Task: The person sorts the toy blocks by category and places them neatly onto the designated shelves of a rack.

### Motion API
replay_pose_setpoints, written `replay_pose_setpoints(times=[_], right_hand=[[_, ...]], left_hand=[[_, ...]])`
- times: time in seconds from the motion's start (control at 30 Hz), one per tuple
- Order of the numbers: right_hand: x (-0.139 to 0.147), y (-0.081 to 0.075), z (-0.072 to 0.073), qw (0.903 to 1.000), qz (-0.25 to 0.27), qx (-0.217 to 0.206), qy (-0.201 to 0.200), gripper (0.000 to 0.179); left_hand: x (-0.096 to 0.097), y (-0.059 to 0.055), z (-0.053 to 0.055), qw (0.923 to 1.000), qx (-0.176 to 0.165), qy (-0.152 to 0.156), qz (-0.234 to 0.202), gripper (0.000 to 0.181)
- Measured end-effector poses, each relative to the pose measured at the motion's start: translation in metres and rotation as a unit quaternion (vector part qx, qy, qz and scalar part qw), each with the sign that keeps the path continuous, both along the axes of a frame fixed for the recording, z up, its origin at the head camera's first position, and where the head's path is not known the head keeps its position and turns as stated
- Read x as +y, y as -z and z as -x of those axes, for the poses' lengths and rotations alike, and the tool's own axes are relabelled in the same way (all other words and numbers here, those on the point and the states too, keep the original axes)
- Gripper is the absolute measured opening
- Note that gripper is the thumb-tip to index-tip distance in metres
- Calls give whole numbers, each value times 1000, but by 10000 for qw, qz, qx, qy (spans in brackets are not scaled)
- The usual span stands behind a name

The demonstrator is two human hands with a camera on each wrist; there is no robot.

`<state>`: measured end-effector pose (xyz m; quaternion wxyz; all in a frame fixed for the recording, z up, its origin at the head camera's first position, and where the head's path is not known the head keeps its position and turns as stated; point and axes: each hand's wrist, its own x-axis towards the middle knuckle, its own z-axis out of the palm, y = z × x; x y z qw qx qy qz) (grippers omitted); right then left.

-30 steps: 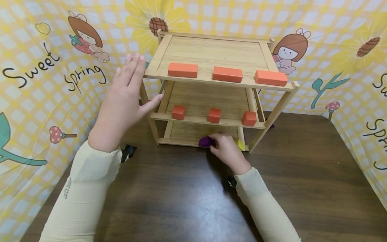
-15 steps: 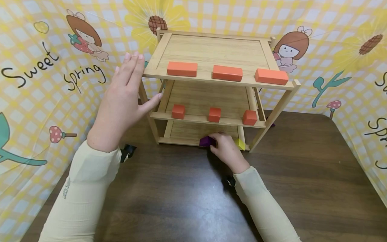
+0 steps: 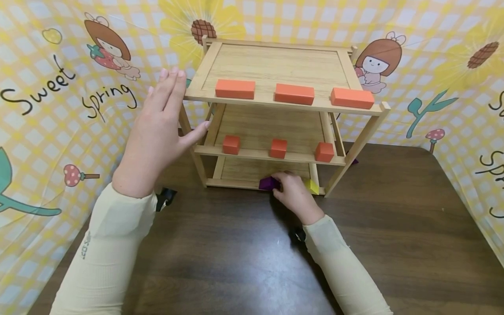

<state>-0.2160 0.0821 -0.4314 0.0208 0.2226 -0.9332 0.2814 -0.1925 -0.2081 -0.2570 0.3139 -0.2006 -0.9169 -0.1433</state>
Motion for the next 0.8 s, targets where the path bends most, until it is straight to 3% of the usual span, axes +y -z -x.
replay_pose_setpoints(times=[0.8], right_hand=[[-1,3,3,9998,-57,188,-23,37]], left_hand=[[2,-1,-1,10000,-67,-56,-9,88]])
